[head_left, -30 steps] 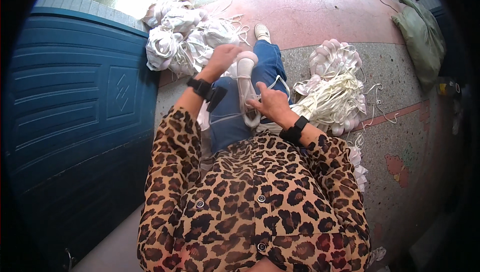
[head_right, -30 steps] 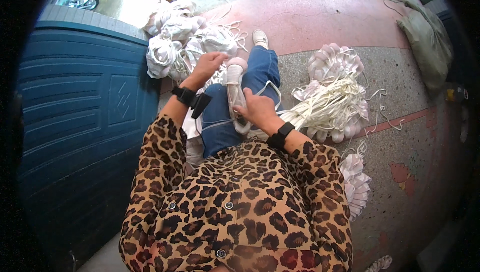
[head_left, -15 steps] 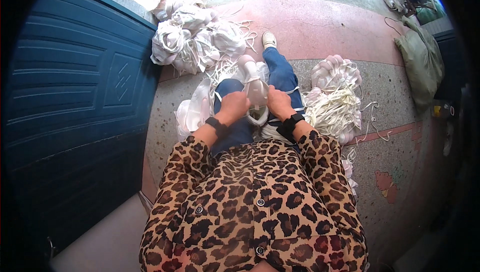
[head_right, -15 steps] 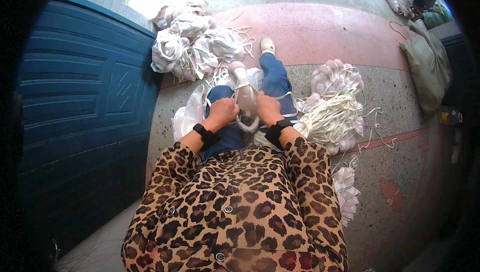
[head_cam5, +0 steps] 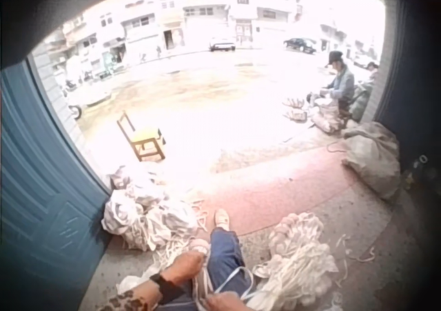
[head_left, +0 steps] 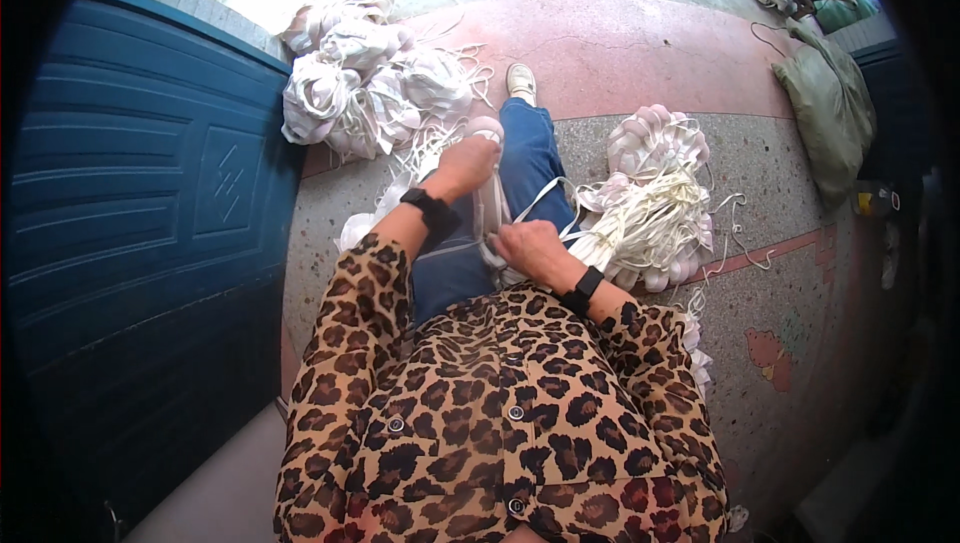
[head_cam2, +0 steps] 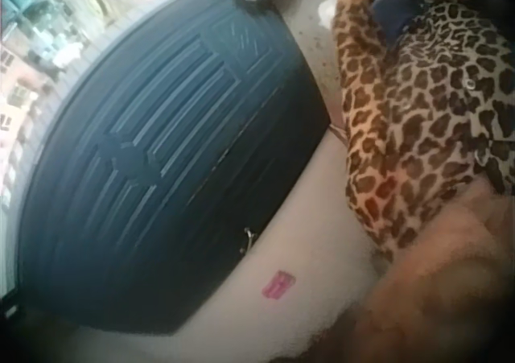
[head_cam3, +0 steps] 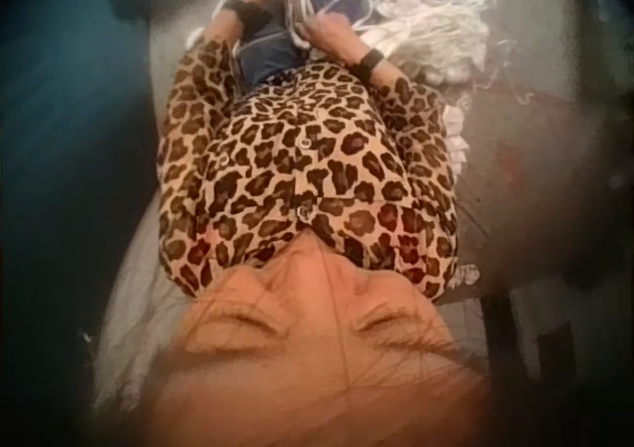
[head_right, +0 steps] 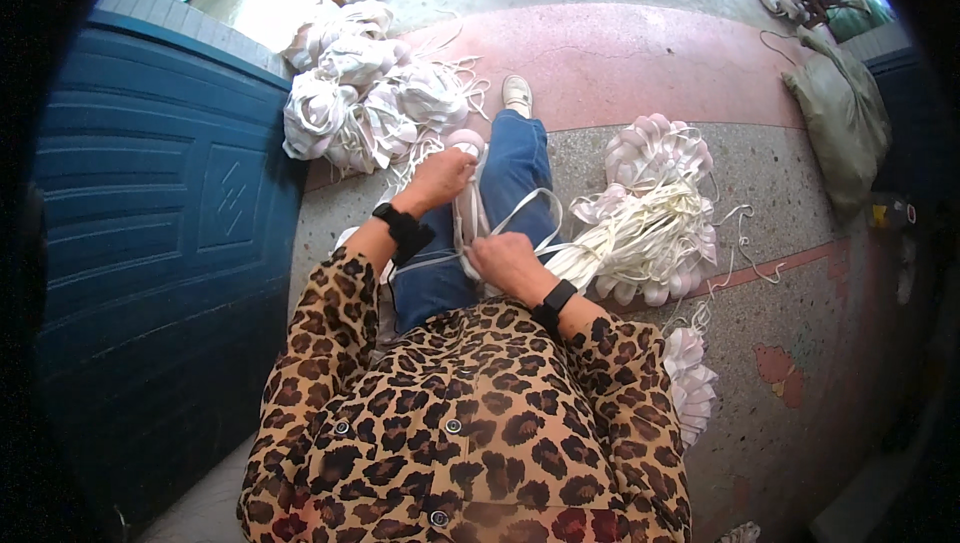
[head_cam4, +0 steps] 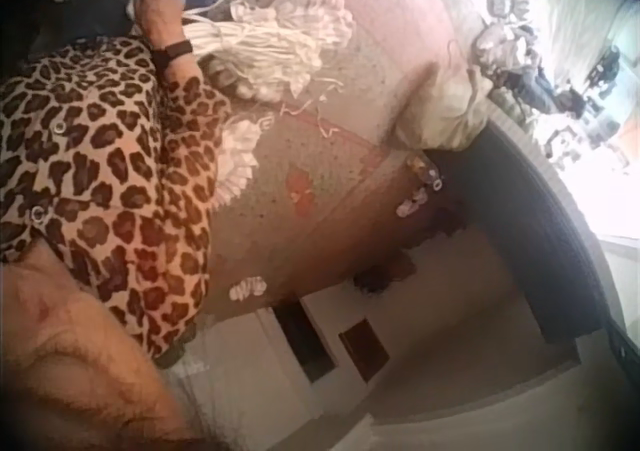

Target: Threading laces through shoe components and grouping them.

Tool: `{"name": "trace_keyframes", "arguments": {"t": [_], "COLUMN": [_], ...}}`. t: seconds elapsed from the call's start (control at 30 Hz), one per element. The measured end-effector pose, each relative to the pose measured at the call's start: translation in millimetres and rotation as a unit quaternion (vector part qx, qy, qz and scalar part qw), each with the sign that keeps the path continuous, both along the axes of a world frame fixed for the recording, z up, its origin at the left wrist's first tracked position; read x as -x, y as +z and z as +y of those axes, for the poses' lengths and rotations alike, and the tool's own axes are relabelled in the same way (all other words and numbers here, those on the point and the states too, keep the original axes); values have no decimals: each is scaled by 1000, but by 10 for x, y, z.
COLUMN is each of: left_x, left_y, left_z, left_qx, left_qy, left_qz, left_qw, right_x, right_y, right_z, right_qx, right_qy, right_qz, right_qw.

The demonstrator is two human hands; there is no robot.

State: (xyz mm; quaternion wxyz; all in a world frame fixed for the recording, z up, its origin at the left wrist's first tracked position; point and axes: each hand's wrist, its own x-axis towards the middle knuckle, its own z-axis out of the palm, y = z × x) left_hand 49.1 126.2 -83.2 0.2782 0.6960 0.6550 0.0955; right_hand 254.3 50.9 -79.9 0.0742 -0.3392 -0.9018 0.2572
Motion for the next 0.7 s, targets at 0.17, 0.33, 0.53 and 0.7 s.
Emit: {"name": "trace_keyframes", "arguments": {"t": [0.17, 0.33, 0.53, 0.7], "left_x": [-183, -131, 388, 230], "left_y": [49, -51, -160, 126], "left_z": [269, 232, -138, -627], "left_qx": [131, 137, -4, 135], "left_qy": [-51, 1, 178, 283], "left_qz": [125, 89, -228, -377], "left_qw": [982, 987, 957, 872], "right_x": [-169, -491, -813, -182], "right_y": [-84, -68, 17, 37], "right_z": [-44, 21, 348, 441], "right_qx": [16, 23, 53, 148], "right_qy": [41, 33, -179, -182], "right_qz": [7, -3, 62, 173], "right_qw": [999, 999, 980, 957]}}
